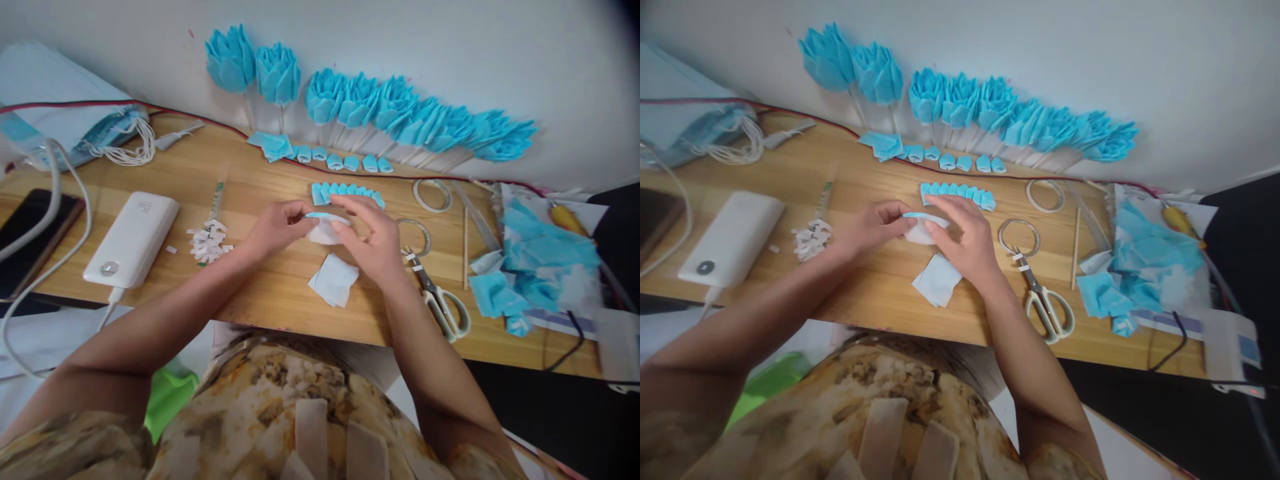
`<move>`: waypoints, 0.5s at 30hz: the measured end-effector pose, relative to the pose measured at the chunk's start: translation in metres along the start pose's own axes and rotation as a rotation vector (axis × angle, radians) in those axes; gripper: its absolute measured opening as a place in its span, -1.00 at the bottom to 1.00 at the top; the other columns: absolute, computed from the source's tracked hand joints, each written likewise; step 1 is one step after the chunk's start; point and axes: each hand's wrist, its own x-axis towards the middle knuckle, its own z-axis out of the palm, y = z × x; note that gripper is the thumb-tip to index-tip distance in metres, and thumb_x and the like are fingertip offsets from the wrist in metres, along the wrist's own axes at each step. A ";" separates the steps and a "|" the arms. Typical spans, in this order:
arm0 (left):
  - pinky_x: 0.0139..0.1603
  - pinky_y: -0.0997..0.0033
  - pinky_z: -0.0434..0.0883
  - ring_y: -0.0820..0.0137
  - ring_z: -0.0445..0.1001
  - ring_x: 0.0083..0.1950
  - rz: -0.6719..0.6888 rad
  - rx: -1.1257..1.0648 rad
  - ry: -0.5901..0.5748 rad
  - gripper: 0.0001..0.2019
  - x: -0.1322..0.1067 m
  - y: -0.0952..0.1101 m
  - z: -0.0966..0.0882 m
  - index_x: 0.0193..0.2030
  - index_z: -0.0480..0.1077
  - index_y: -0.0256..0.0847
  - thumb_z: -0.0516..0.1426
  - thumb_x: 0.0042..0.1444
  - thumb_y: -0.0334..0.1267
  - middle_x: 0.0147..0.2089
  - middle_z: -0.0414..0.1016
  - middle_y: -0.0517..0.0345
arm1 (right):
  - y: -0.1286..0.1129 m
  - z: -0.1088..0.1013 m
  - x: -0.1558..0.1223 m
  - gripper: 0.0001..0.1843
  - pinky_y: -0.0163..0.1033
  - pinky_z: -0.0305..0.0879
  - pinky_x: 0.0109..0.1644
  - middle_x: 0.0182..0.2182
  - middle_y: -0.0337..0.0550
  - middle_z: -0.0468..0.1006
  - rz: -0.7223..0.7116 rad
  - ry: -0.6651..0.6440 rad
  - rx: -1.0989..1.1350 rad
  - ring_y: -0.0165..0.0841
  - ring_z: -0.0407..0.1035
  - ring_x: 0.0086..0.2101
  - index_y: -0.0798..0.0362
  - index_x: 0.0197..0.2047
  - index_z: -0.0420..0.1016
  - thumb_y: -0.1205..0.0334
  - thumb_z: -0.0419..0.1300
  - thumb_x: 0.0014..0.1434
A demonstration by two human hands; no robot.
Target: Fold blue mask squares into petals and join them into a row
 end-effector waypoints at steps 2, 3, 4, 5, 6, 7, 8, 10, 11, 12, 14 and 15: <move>-0.39 0.49 0.20 0.51 0.29 -0.43 0.024 0.021 -0.027 -0.77 -0.002 0.000 0.003 -0.41 0.48 -0.24 0.28 0.00 -0.10 -0.47 0.43 0.24 | -0.002 0.001 0.000 -0.77 -0.01 0.44 0.15 -0.05 -0.16 0.72 -0.041 0.007 -0.099 -0.21 0.56 -0.01 -0.13 -0.01 0.67 0.18 0.27 0.30; -0.39 0.49 0.19 0.51 0.28 -0.43 0.029 0.031 -0.038 -0.77 -0.002 0.000 0.004 -0.40 0.48 -0.24 0.27 0.01 -0.09 -0.46 0.42 0.24 | -0.002 0.003 0.000 -0.83 -0.04 0.45 0.09 -0.14 -0.18 0.73 -0.043 0.017 -0.108 -0.23 0.57 -0.08 -0.12 -0.09 0.68 0.19 0.26 0.31; -0.40 0.49 0.18 0.52 0.27 -0.43 0.029 0.036 -0.047 -0.77 -0.003 0.000 0.004 -0.39 0.49 -0.24 0.26 0.02 -0.09 -0.47 0.41 0.25 | -0.003 0.004 -0.001 -0.85 -0.08 0.45 0.03 -0.20 -0.20 0.73 -0.024 0.036 -0.090 -0.26 0.57 -0.15 -0.11 -0.15 0.68 0.19 0.25 0.32; -0.40 0.50 0.17 0.52 0.26 -0.44 0.026 0.033 -0.052 -0.78 -0.003 0.001 0.005 -0.38 0.49 -0.25 0.25 0.04 -0.10 -0.48 0.40 0.25 | -0.003 0.006 -0.001 -0.85 -0.12 0.44 -0.03 -0.25 -0.22 0.72 0.017 0.060 -0.048 -0.29 0.55 -0.20 -0.09 -0.20 0.68 0.18 0.24 0.33; -0.41 0.50 0.17 0.52 0.26 -0.45 0.024 0.023 -0.055 -0.79 -0.004 0.001 0.005 -0.38 0.50 -0.25 0.24 0.04 -0.11 -0.49 0.38 0.26 | -0.004 0.008 -0.002 -0.84 -0.15 0.43 -0.09 -0.29 -0.24 0.70 0.076 0.087 0.012 -0.33 0.53 -0.25 -0.08 -0.23 0.67 0.17 0.23 0.33; -0.41 0.51 0.19 0.52 0.27 -0.45 0.022 0.006 -0.057 -0.80 -0.004 0.001 0.005 -0.39 0.50 -0.25 0.23 0.05 -0.13 -0.50 0.37 0.26 | -0.004 0.009 -0.002 -0.84 -0.19 0.41 -0.14 -0.32 -0.26 0.68 0.145 0.110 0.078 -0.36 0.50 -0.30 -0.07 -0.24 0.66 0.15 0.24 0.33; -0.40 0.51 0.21 0.52 0.28 -0.45 0.019 -0.015 -0.054 -0.82 -0.004 0.002 0.005 -0.39 0.50 -0.25 0.23 0.05 -0.16 -0.50 0.38 0.26 | -0.003 0.010 -0.003 -0.84 -0.21 0.38 -0.19 -0.34 -0.27 0.66 0.215 0.126 0.142 -0.38 0.47 -0.33 -0.06 -0.25 0.65 0.13 0.25 0.31; -0.38 0.53 0.27 0.53 0.32 -0.45 0.008 -0.056 -0.028 -0.88 -0.004 0.004 0.003 -0.39 0.50 -0.25 0.21 0.04 -0.24 -0.50 0.41 0.25 | -0.002 0.012 -0.002 -0.81 -0.26 0.32 -0.27 -0.41 -0.30 0.59 0.338 0.149 0.249 -0.41 0.39 -0.39 -0.04 -0.29 0.61 0.06 0.27 0.28; -0.38 0.53 0.29 0.53 0.33 -0.46 0.001 -0.069 -0.005 -0.91 -0.004 0.005 0.002 -0.39 0.50 -0.25 0.21 0.03 -0.29 -0.50 0.43 0.25 | 0.000 0.013 -0.002 -0.78 -0.27 0.29 -0.30 -0.44 -0.30 0.54 0.386 0.163 0.291 -0.43 0.34 -0.42 -0.04 -0.30 0.59 0.01 0.28 0.26; -0.38 0.53 0.31 0.53 0.33 -0.46 -0.005 -0.080 0.025 -0.93 -0.004 0.006 0.001 -0.38 0.51 -0.26 0.19 0.02 -0.33 -0.50 0.44 0.25 | 0.002 0.013 -0.001 -0.74 -0.28 0.26 -0.33 -0.46 -0.31 0.49 0.430 0.186 0.327 -0.43 0.30 -0.44 -0.04 -0.32 0.56 -0.05 0.29 0.24; -0.38 0.54 0.33 0.54 0.33 -0.48 -0.005 -0.100 0.087 -0.90 -0.004 0.008 -0.002 -0.36 0.53 -0.26 0.16 0.02 -0.39 -0.51 0.45 0.25 | 0.006 0.012 0.002 -0.64 -0.28 0.23 -0.37 -0.49 -0.32 0.39 0.501 0.244 0.394 -0.44 0.24 -0.47 -0.05 -0.34 0.48 -0.18 0.28 0.21; -0.39 0.54 0.33 0.55 0.33 -0.49 0.000 -0.111 0.109 -0.88 -0.004 0.008 -0.003 -0.36 0.54 -0.26 0.15 0.02 -0.41 -0.51 0.45 0.25 | 0.008 0.011 0.003 -0.59 -0.28 0.22 -0.38 -0.51 -0.33 0.34 0.529 0.262 0.426 -0.44 0.22 -0.48 -0.06 -0.37 0.43 -0.24 0.27 0.19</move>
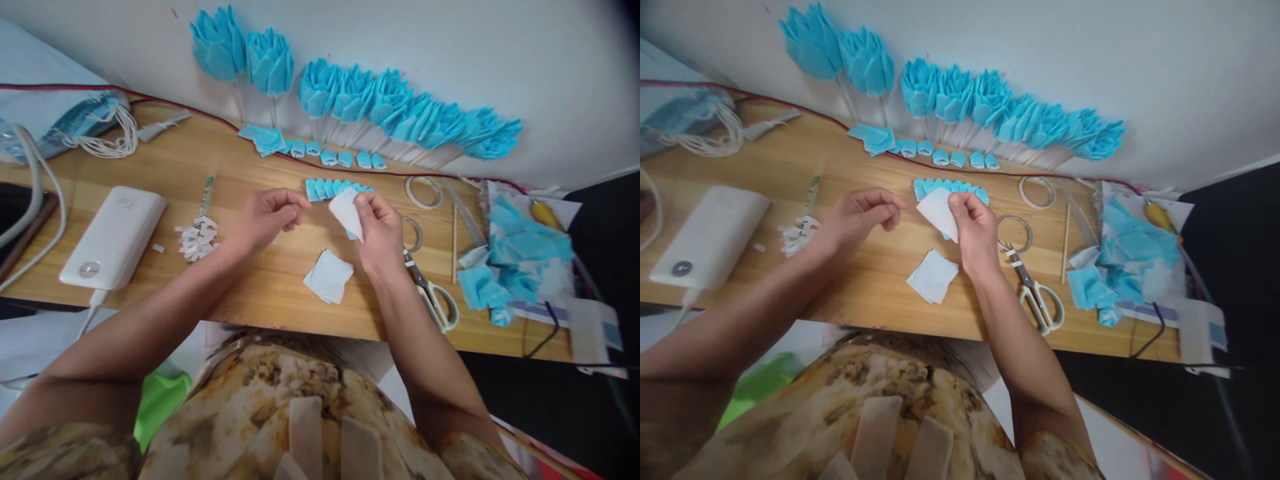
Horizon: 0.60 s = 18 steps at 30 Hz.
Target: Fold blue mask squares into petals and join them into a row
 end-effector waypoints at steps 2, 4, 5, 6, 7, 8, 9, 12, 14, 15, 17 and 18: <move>-0.40 0.54 0.33 0.55 0.32 -0.50 0.000 -0.023 0.003 -0.88 -0.001 0.001 0.000 -0.34 0.55 -0.25 0.16 0.03 -0.41 -0.52 0.45 0.25 | 0.001 -0.001 0.004 -0.52 -0.27 0.23 -0.38 -0.53 -0.33 0.28 0.049 -0.012 0.061 -0.43 0.20 -0.50 -0.06 -0.43 0.33 -0.29 0.28 0.14; -0.41 0.54 0.32 0.55 0.32 -0.50 -0.010 -0.036 -0.050 -0.90 -0.003 0.001 0.003 -0.34 0.57 -0.24 0.20 0.05 -0.38 -0.53 0.44 0.26 | 0.002 -0.001 0.005 -0.50 -0.26 0.25 -0.38 -0.55 -0.33 0.26 0.088 -0.042 0.113 -0.42 0.20 -0.50 -0.07 -0.46 0.28 -0.30 0.30 0.10; -0.42 0.54 0.30 0.55 0.31 -0.50 -0.013 -0.035 -0.094 -0.92 -0.005 0.001 0.006 -0.34 0.58 -0.23 0.22 0.04 -0.35 -0.53 0.44 0.26 | 0.002 0.000 0.005 -0.50 -0.25 0.25 -0.38 -0.56 -0.33 0.26 0.100 -0.049 0.131 -0.41 0.20 -0.50 -0.07 -0.46 0.28 -0.30 0.30 0.08; -0.43 0.54 0.28 0.55 0.31 -0.50 -0.013 -0.033 -0.142 -0.93 -0.007 0.000 0.009 -0.34 0.59 -0.22 0.25 0.04 -0.33 -0.53 0.43 0.26 | 0.003 0.000 0.005 -0.50 -0.24 0.25 -0.38 -0.56 -0.33 0.26 0.109 -0.049 0.142 -0.41 0.20 -0.50 -0.08 -0.46 0.29 -0.31 0.31 0.07; -0.44 0.53 0.26 0.55 0.30 -0.49 -0.007 -0.032 -0.185 -0.93 -0.009 0.000 0.011 -0.34 0.61 -0.22 0.26 0.04 -0.31 -0.53 0.43 0.25 | 0.004 0.002 0.004 -0.50 -0.24 0.25 -0.38 -0.55 -0.33 0.27 0.117 -0.040 0.147 -0.41 0.19 -0.50 -0.08 -0.45 0.30 -0.31 0.31 0.06; -0.45 0.53 0.24 0.55 0.29 -0.49 0.000 -0.030 -0.223 -0.92 -0.011 -0.001 0.014 -0.33 0.62 -0.21 0.28 0.03 -0.30 -0.52 0.43 0.25 | 0.004 0.003 0.003 -0.50 -0.24 0.25 -0.39 -0.55 -0.33 0.27 0.125 -0.027 0.148 -0.41 0.19 -0.50 -0.08 -0.45 0.30 -0.32 0.32 0.05; -0.45 0.52 0.22 0.55 0.28 -0.49 0.007 -0.029 -0.251 -0.90 -0.013 -0.001 0.016 -0.31 0.64 -0.20 0.29 0.03 -0.28 -0.52 0.42 0.26 | 0.005 0.004 0.002 -0.49 -0.25 0.24 -0.39 -0.55 -0.33 0.27 0.132 -0.013 0.146 -0.42 0.18 -0.50 -0.07 -0.45 0.31 -0.32 0.34 0.04; -0.44 0.50 0.21 0.54 0.27 -0.49 0.035 -0.029 -0.268 -0.86 -0.015 -0.002 0.018 -0.26 0.66 -0.20 0.30 0.05 -0.24 -0.53 0.39 0.26 | 0.005 0.006 -0.001 -0.46 -0.27 0.21 -0.40 -0.55 -0.34 0.26 0.144 0.005 0.125 -0.44 0.17 -0.50 -0.06 -0.48 0.32 -0.34 0.36 0.01; -0.44 0.49 0.20 0.53 0.26 -0.49 0.058 -0.024 -0.256 -0.84 -0.014 -0.003 0.017 -0.24 0.67 -0.20 0.29 0.08 -0.23 -0.54 0.37 0.26 | 0.004 0.008 -0.003 -0.47 -0.27 0.20 -0.39 -0.54 -0.34 0.26 0.124 -0.006 0.109 -0.45 0.16 -0.50 -0.06 -0.47 0.33 -0.33 0.36 0.04; -0.44 0.49 0.19 0.53 0.25 -0.49 0.066 -0.018 -0.247 -0.84 -0.014 -0.003 0.016 -0.24 0.67 -0.21 0.28 0.09 -0.22 -0.55 0.36 0.27 | 0.004 0.008 -0.004 -0.48 -0.28 0.19 -0.38 -0.53 -0.33 0.27 0.109 -0.012 0.102 -0.45 0.16 -0.49 -0.05 -0.47 0.34 -0.31 0.35 0.06; -0.46 0.50 0.17 0.54 0.24 -0.50 0.064 0.005 -0.220 -0.84 -0.012 -0.004 0.015 -0.26 0.65 -0.22 0.28 0.11 -0.20 -0.56 0.34 0.28 | 0.003 0.009 -0.006 -0.49 -0.27 0.19 -0.36 -0.52 -0.33 0.27 0.084 -0.019 0.080 -0.45 0.15 -0.49 -0.04 -0.48 0.34 -0.28 0.34 0.10; -0.46 0.50 0.17 0.54 0.23 -0.51 0.056 0.020 -0.207 -0.84 -0.011 -0.004 0.015 -0.28 0.64 -0.22 0.28 0.11 -0.19 -0.57 0.34 0.28 | 0.003 0.010 -0.007 -0.49 -0.27 0.19 -0.36 -0.53 -0.33 0.27 0.078 -0.024 0.064 -0.45 0.15 -0.49 -0.04 -0.49 0.33 -0.28 0.34 0.12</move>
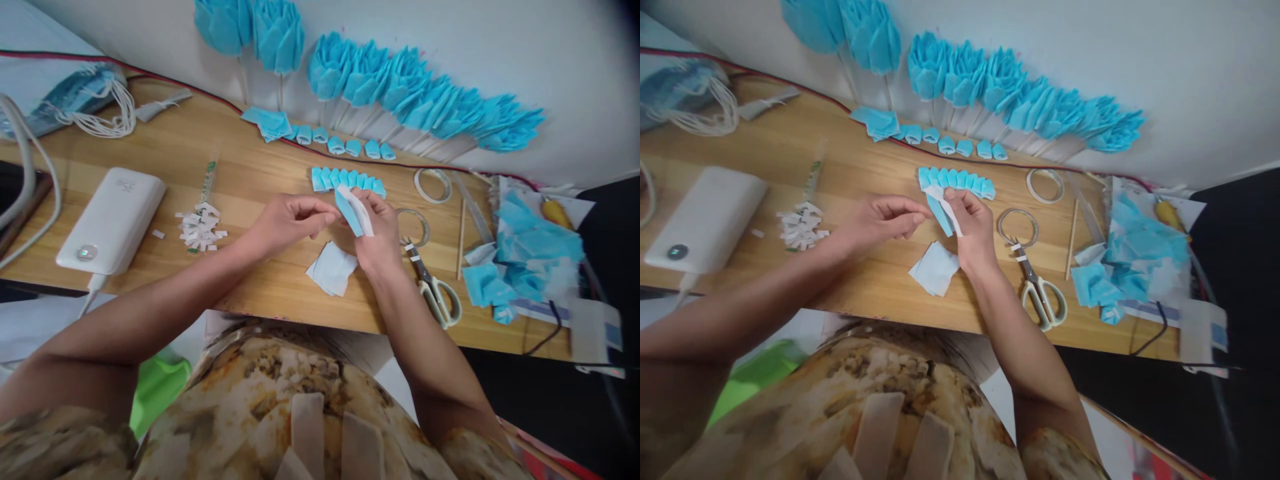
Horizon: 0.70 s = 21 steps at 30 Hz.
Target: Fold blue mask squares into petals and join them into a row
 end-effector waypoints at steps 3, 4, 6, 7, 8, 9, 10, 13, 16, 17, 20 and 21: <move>-0.47 0.50 0.16 0.55 0.21 -0.52 -0.030 0.043 0.007 -0.83 0.002 -0.001 -0.001 -0.33 0.61 -0.23 0.27 0.12 -0.17 -0.57 0.35 0.29 | -0.001 0.002 -0.002 -0.47 -0.26 0.20 -0.34 -0.53 -0.31 0.29 -0.028 -0.024 -0.050 -0.44 0.16 -0.47 -0.04 -0.49 0.33 -0.32 0.31 0.13; -0.47 0.50 0.15 0.55 0.20 -0.53 -0.036 0.052 0.000 -0.83 0.002 -0.001 -0.001 -0.34 0.60 -0.23 0.27 0.13 -0.17 -0.57 0.35 0.28 | -0.002 0.002 -0.003 -0.46 -0.25 0.21 -0.33 -0.52 -0.31 0.30 -0.049 -0.035 -0.063 -0.43 0.17 -0.47 -0.04 -0.48 0.34 -0.32 0.30 0.14; -0.48 0.49 0.12 0.55 0.20 -0.53 -0.043 0.060 -0.009 -0.82 0.003 -0.001 -0.001 -0.37 0.58 -0.23 0.26 0.14 -0.16 -0.57 0.36 0.28 | -0.003 0.003 -0.004 -0.47 -0.24 0.24 -0.29 -0.52 -0.31 0.33 -0.102 -0.054 -0.097 -0.42 0.20 -0.45 -0.04 -0.48 0.35 -0.32 0.28 0.17; -0.48 0.48 0.12 0.55 0.19 -0.53 -0.050 0.062 -0.012 -0.81 0.003 -0.002 -0.001 -0.39 0.56 -0.23 0.27 0.14 -0.16 -0.57 0.36 0.27 | -0.003 0.003 -0.005 -0.48 -0.23 0.25 -0.28 -0.52 -0.31 0.33 -0.129 -0.059 -0.116 -0.42 0.21 -0.44 -0.04 -0.47 0.35 -0.31 0.27 0.19; -0.48 0.48 0.11 0.55 0.19 -0.54 -0.058 0.064 -0.015 -0.80 0.004 -0.002 -0.001 -0.41 0.55 -0.23 0.27 0.14 -0.15 -0.57 0.36 0.27 | -0.003 0.003 -0.005 -0.48 -0.23 0.26 -0.26 -0.52 -0.31 0.33 -0.149 -0.063 -0.133 -0.42 0.22 -0.44 -0.04 -0.47 0.35 -0.30 0.26 0.21; -0.48 0.47 0.11 0.55 0.19 -0.54 -0.068 0.065 -0.014 -0.78 0.004 -0.002 -0.001 -0.43 0.53 -0.23 0.27 0.14 -0.15 -0.57 0.37 0.27 | -0.004 0.003 -0.005 -0.49 -0.23 0.26 -0.26 -0.52 -0.31 0.33 -0.165 -0.064 -0.144 -0.42 0.23 -0.44 -0.04 -0.47 0.36 -0.29 0.26 0.22; -0.49 0.47 0.10 0.55 0.19 -0.54 -0.079 0.068 -0.013 -0.76 0.004 -0.003 -0.001 -0.46 0.51 -0.23 0.27 0.14 -0.14 -0.58 0.37 0.27 | -0.004 0.003 -0.006 -0.49 -0.23 0.26 -0.26 -0.52 -0.31 0.33 -0.177 -0.063 -0.150 -0.42 0.24 -0.44 -0.04 -0.47 0.37 -0.28 0.26 0.22; -0.48 0.49 0.12 0.56 0.20 -0.54 -0.104 0.083 -0.008 -0.68 0.005 -0.003 -0.002 -0.57 0.42 -0.25 0.28 0.14 -0.15 -0.59 0.35 0.25 | -0.005 0.003 -0.008 -0.52 -0.25 0.21 -0.32 -0.53 -0.32 0.34 -0.195 -0.057 -0.147 -0.44 0.22 -0.46 -0.03 -0.48 0.40 -0.23 0.30 0.22; -0.48 0.50 0.16 0.56 0.24 -0.54 -0.121 0.084 -0.001 -0.63 0.006 -0.003 -0.002 -0.60 0.38 -0.25 0.27 0.16 -0.15 -0.59 0.37 0.23 | -0.008 0.004 -0.011 -0.58 -0.26 0.17 -0.39 -0.57 -0.33 0.33 -0.208 -0.078 -0.162 -0.46 0.18 -0.51 -0.03 -0.46 0.45 -0.16 0.31 0.24; -0.49 0.50 0.17 0.56 0.25 -0.54 -0.130 0.076 0.008 -0.64 0.006 -0.003 -0.002 -0.60 0.39 -0.25 0.27 0.16 -0.16 -0.59 0.38 0.23 | -0.009 0.005 -0.013 -0.61 -0.26 0.16 -0.41 -0.57 -0.34 0.34 -0.211 -0.088 -0.173 -0.46 0.18 -0.52 -0.04 -0.45 0.46 -0.13 0.31 0.26; -0.49 0.52 0.19 0.55 0.30 -0.54 -0.177 0.040 0.029 -0.74 0.008 -0.003 -0.001 -0.57 0.44 -0.26 0.24 0.14 -0.33 -0.60 0.42 0.23 | -0.012 0.006 -0.016 -0.66 -0.26 0.16 -0.43 -0.57 -0.33 0.38 -0.238 -0.097 -0.202 -0.46 0.20 -0.52 -0.03 -0.45 0.48 -0.04 0.31 0.27; -0.49 0.53 0.19 0.55 0.31 -0.55 -0.190 0.032 0.030 -0.76 0.009 -0.004 -0.001 -0.56 0.46 -0.26 0.22 0.14 -0.37 -0.60 0.43 0.23 | -0.013 0.007 -0.017 -0.66 -0.26 0.16 -0.44 -0.56 -0.32 0.39 -0.252 -0.089 -0.207 -0.46 0.21 -0.52 -0.03 -0.45 0.48 -0.03 0.31 0.27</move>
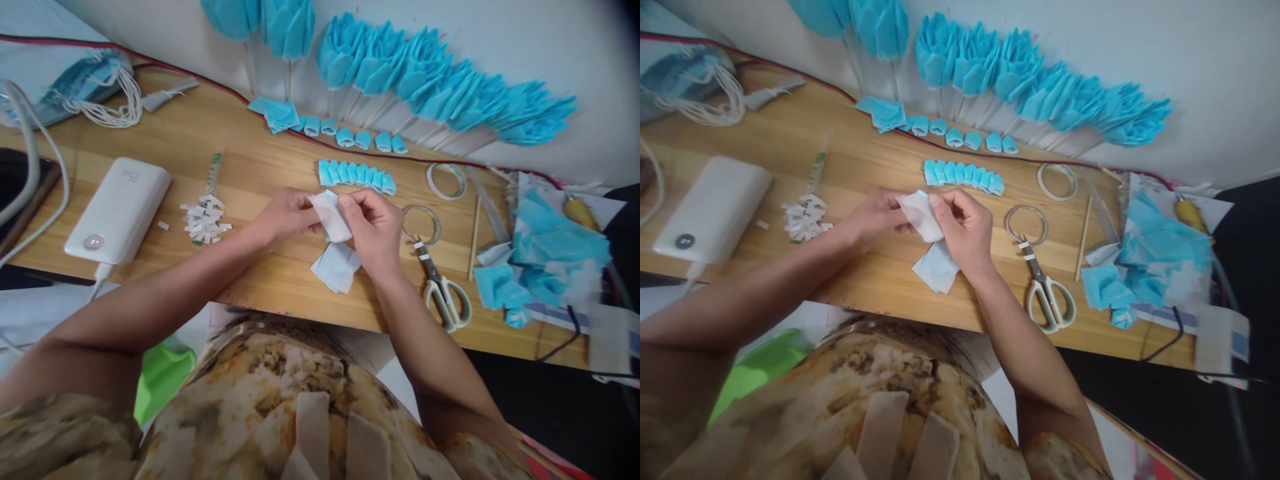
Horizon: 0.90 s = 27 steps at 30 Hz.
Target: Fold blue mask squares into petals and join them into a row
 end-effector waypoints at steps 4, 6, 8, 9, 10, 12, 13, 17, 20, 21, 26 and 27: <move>-0.51 0.53 0.18 0.56 0.26 -0.57 0.040 0.026 -0.019 -0.69 0.001 -0.001 -0.002 -0.60 0.45 -0.26 0.17 0.18 -0.34 -0.62 0.42 0.19 | 0.002 -0.003 0.002 -0.62 -0.27 0.17 -0.41 -0.55 -0.32 0.36 -0.015 0.066 -0.013 -0.46 0.20 -0.50 -0.02 -0.46 0.46 -0.07 0.31 0.27; -0.50 0.51 0.18 0.55 0.24 -0.57 0.095 0.051 -0.045 -0.65 0.000 -0.001 -0.005 -0.62 0.44 -0.26 0.16 0.20 -0.29 -0.61 0.41 0.17 | 0.006 -0.005 0.005 -0.57 -0.28 0.20 -0.38 -0.54 -0.33 0.33 -0.012 0.108 0.018 -0.47 0.20 -0.49 -0.01 -0.47 0.42 -0.13 0.30 0.27; -0.48 0.51 0.20 0.54 0.24 -0.55 0.136 0.072 -0.072 -0.63 -0.002 0.000 -0.007 -0.62 0.43 -0.25 0.15 0.22 -0.25 -0.59 0.41 0.16 | 0.012 -0.006 0.009 -0.53 -0.29 0.22 -0.35 -0.54 -0.35 0.29 -0.004 0.143 0.069 -0.49 0.19 -0.48 -0.01 -0.47 0.38 -0.19 0.31 0.24; -0.47 0.51 0.22 0.54 0.25 -0.54 0.149 0.078 -0.082 -0.64 -0.003 0.000 -0.008 -0.61 0.43 -0.25 0.15 0.22 -0.24 -0.58 0.41 0.16 | 0.015 -0.006 0.010 -0.50 -0.30 0.22 -0.35 -0.54 -0.36 0.28 0.006 0.156 0.098 -0.49 0.18 -0.48 0.00 -0.48 0.37 -0.22 0.31 0.22; -0.45 0.51 0.23 0.53 0.25 -0.52 0.158 0.079 -0.088 -0.64 -0.003 0.000 -0.008 -0.60 0.43 -0.25 0.14 0.23 -0.23 -0.57 0.41 0.16 | 0.018 -0.006 0.012 -0.48 -0.31 0.21 -0.35 -0.55 -0.36 0.26 0.021 0.165 0.125 -0.50 0.17 -0.48 0.00 -0.49 0.35 -0.25 0.32 0.19; -0.44 0.52 0.25 0.53 0.26 -0.51 0.162 0.073 -0.097 -0.64 -0.004 -0.001 -0.008 -0.58 0.43 -0.25 0.13 0.23 -0.21 -0.55 0.42 0.16 | 0.023 -0.005 0.014 -0.44 -0.32 0.20 -0.37 -0.55 -0.37 0.25 0.050 0.173 0.169 -0.51 0.15 -0.49 0.01 -0.50 0.34 -0.30 0.31 0.16; -0.44 0.52 0.25 0.52 0.27 -0.50 0.159 0.069 -0.097 -0.65 -0.003 -0.002 -0.008 -0.57 0.43 -0.25 0.13 0.23 -0.20 -0.54 0.43 0.16 | 0.024 -0.005 0.014 -0.43 -0.32 0.20 -0.37 -0.55 -0.38 0.25 0.059 0.173 0.180 -0.51 0.14 -0.50 0.01 -0.50 0.35 -0.31 0.31 0.16; -0.43 0.51 0.30 0.48 0.33 -0.44 0.196 -0.017 0.016 -0.68 0.003 -0.009 -0.010 -0.48 0.50 -0.26 0.14 0.21 -0.12 -0.46 0.48 0.11 | 0.020 -0.005 0.012 -0.49 -0.32 0.20 -0.36 -0.55 -0.37 0.28 0.006 0.167 0.101 -0.51 0.16 -0.49 0.02 -0.48 0.41 -0.24 0.31 0.20; -0.30 0.49 0.39 0.41 0.47 -0.26 0.275 -0.077 0.156 -0.62 0.006 -0.011 -0.013 -0.19 0.61 -0.27 0.11 0.27 0.00 -0.22 0.60 0.02 | 0.014 -0.006 0.009 -0.56 -0.32 0.22 -0.36 -0.53 -0.36 0.35 -0.073 0.146 -0.008 -0.49 0.22 -0.47 0.01 -0.44 0.47 -0.16 0.29 0.26; -0.23 0.46 0.43 0.37 0.51 -0.16 0.291 -0.059 0.175 -0.59 0.006 -0.010 -0.013 -0.09 0.61 -0.26 0.11 0.28 0.04 -0.13 0.62 0.00 | 0.012 -0.006 0.007 -0.60 -0.32 0.23 -0.36 -0.52 -0.35 0.39 -0.097 0.136 -0.035 -0.49 0.25 -0.46 0.01 -0.42 0.50 -0.12 0.28 0.28; -0.03 0.38 0.47 0.28 0.55 0.03 0.320 0.065 0.084 -0.53 0.006 -0.009 -0.013 0.07 0.54 -0.19 0.34 0.07 -0.01 0.00 0.63 0.03 | 0.008 -0.004 0.003 -0.75 -0.30 0.31 -0.30 -0.44 -0.32 0.56 -0.196 0.073 -0.138 -0.46 0.38 -0.41 -0.02 -0.34 0.57 0.04 0.27 0.32; -0.05 0.39 0.46 0.29 0.55 -0.01 0.312 0.077 0.055 -0.57 0.007 -0.010 -0.013 0.02 0.54 -0.20 0.35 0.03 -0.06 -0.04 0.63 0.05 | 0.008 -0.004 0.003 -0.75 -0.30 0.31 -0.30 -0.43 -0.32 0.57 -0.207 0.066 -0.153 -0.46 0.38 -0.41 -0.02 -0.34 0.57 0.04 0.26 0.33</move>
